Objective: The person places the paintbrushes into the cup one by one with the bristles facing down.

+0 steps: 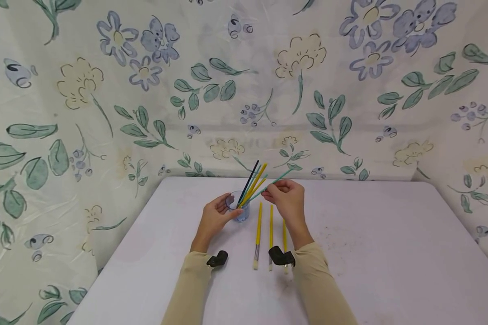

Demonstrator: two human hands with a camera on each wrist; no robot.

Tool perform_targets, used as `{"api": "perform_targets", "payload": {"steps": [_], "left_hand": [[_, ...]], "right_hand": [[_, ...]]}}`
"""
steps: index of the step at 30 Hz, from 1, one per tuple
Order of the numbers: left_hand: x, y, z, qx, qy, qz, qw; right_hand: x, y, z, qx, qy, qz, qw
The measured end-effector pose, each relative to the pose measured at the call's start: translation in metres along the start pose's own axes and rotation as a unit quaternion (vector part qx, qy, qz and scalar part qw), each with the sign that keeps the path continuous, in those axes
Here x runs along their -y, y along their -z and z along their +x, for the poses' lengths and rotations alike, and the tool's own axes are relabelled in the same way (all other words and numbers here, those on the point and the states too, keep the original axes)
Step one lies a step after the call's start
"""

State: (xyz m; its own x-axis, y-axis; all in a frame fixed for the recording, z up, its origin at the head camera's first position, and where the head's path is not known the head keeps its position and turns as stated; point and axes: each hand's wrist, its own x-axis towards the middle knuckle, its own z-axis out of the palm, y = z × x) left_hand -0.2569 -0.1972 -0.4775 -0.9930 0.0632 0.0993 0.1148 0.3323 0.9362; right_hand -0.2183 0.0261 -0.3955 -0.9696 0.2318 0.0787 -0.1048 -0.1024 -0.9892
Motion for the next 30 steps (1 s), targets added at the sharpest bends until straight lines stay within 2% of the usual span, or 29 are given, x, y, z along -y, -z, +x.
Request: {"api": "perform_targets", "payload": {"steps": [11,18,30], "left_hand": [[0.001,-0.001,0.001,-0.001,0.0,-0.002,1.0],[0.001,-0.001,0.001,-0.002,-0.002,-0.01,0.9999],[0.003,0.001,0.003,-0.001,-0.003,-0.004,1.0]], "right_hand": [[-0.003,-0.016,0.004,-0.014,-0.006,-0.021,1.0],[-0.006,-0.025,0.004,-0.012,0.014,-0.032,0.999],[-0.013,-0.038,0.005,-0.009,0.015,-0.056,0.998]]}}
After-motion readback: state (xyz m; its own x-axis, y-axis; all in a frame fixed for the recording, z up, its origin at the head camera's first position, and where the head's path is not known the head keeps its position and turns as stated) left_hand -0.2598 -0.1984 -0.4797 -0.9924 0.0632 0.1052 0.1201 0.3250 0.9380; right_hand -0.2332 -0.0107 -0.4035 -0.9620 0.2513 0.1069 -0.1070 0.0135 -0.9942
